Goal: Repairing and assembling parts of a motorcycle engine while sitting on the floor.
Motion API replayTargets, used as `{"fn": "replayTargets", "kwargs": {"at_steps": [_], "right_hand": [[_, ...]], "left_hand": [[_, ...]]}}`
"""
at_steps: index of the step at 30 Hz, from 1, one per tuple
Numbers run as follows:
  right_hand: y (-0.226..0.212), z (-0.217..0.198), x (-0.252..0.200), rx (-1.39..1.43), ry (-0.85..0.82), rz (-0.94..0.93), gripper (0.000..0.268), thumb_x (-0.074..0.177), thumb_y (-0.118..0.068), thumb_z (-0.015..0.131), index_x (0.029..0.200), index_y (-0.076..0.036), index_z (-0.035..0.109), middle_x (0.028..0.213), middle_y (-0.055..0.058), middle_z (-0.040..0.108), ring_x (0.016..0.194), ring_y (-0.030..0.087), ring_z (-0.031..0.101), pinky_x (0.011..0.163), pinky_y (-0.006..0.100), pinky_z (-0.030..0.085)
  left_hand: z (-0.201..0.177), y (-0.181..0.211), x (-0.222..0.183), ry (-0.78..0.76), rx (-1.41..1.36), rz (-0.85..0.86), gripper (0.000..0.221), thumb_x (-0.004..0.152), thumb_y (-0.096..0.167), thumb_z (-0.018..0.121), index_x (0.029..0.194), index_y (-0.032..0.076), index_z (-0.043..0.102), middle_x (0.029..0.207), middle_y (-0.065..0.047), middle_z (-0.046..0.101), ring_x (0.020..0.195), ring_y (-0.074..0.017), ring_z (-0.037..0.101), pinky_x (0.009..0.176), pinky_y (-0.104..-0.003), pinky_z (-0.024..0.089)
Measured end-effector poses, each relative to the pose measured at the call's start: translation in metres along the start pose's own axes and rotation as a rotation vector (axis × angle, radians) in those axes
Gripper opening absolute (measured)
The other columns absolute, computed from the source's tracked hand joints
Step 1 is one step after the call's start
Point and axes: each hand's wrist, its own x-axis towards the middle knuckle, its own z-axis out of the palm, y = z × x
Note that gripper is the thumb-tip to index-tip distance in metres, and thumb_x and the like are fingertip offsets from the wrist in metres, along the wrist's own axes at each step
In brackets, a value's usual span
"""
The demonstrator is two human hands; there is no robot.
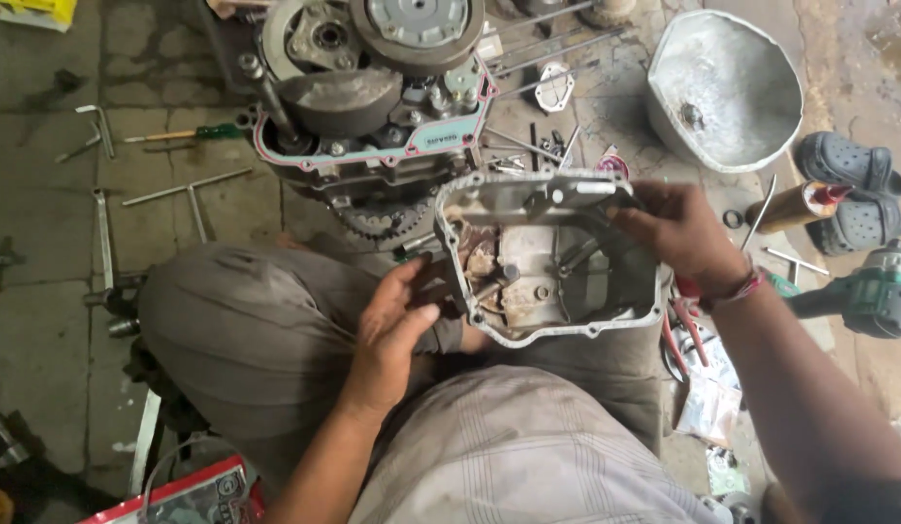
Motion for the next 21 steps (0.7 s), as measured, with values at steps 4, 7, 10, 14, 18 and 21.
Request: {"fn": "replayTargets", "kwargs": {"at_steps": [4, 7, 10, 14, 18, 21], "right_hand": [[0.016, 0.008, 0.0, -0.014, -0.001, 0.058, 0.033, 0.093, -0.011, 0.073, 0.123, 0.002, 0.072, 0.098, 0.005, 0.073, 0.083, 0.009, 0.06, 0.073, 0.027, 0.051], [0.029, 0.014, 0.009, 0.161, -0.114, -0.099, 0.036, 0.091, -0.009, 0.07, 0.126, 0.001, 0.067, 0.102, 0.001, 0.073, 0.09, 0.006, 0.065, 0.079, 0.023, 0.055], [0.037, 0.024, 0.022, 0.201, -0.184, -0.071, 0.033, 0.091, -0.008, 0.071, 0.123, 0.004, 0.069, 0.101, 0.002, 0.073, 0.088, 0.006, 0.066, 0.078, 0.023, 0.056], [0.038, 0.041, 0.027, 0.049, -0.128, -0.102, 0.032, 0.092, -0.012, 0.073, 0.12, 0.003, 0.071, 0.097, 0.002, 0.074, 0.084, 0.006, 0.063, 0.074, 0.024, 0.054], [0.032, 0.057, 0.027, 0.062, -0.152, -0.014, 0.035, 0.091, -0.019, 0.073, 0.119, 0.002, 0.072, 0.092, 0.002, 0.075, 0.08, 0.006, 0.064, 0.069, 0.025, 0.053], [0.026, 0.058, 0.032, -0.042, -0.172, -0.021, 0.039, 0.09, -0.023, 0.074, 0.119, 0.003, 0.072, 0.087, 0.004, 0.075, 0.077, 0.006, 0.063, 0.067, 0.025, 0.054]], "left_hand": [[-0.006, -0.002, 0.009, 0.025, -0.232, -0.186, 0.059, 0.089, 0.017, 0.056, 0.145, 0.0, 0.047, 0.133, -0.012, 0.065, 0.122, -0.0202, 0.063, 0.104, -0.037, 0.05], [0.001, 0.0, 0.019, 0.109, -0.336, -0.367, 0.052, 0.095, 0.027, 0.057, 0.14, 0.001, 0.055, 0.125, -0.011, 0.067, 0.11, -0.0242, 0.062, 0.093, -0.042, 0.051], [0.009, 0.006, 0.03, 0.03, -0.228, -0.291, 0.052, 0.094, 0.03, 0.062, 0.138, 0.003, 0.058, 0.129, -0.006, 0.068, 0.117, -0.0168, 0.062, 0.102, -0.034, 0.049], [-0.001, -0.004, 0.034, 0.106, -0.001, -0.223, 0.052, 0.09, 0.031, 0.069, 0.133, 0.002, 0.061, 0.125, -0.007, 0.07, 0.112, -0.0147, 0.064, 0.099, -0.032, 0.049], [-0.013, -0.021, 0.036, 0.191, 0.016, -0.225, 0.051, 0.089, 0.029, 0.069, 0.131, 0.0, 0.064, 0.122, -0.008, 0.071, 0.11, -0.0156, 0.065, 0.096, -0.031, 0.05], [-0.014, -0.025, 0.036, 0.242, -0.059, -0.302, 0.05, 0.089, 0.029, 0.068, 0.13, 0.0, 0.065, 0.119, -0.009, 0.072, 0.107, -0.0166, 0.065, 0.093, -0.032, 0.051]]}}
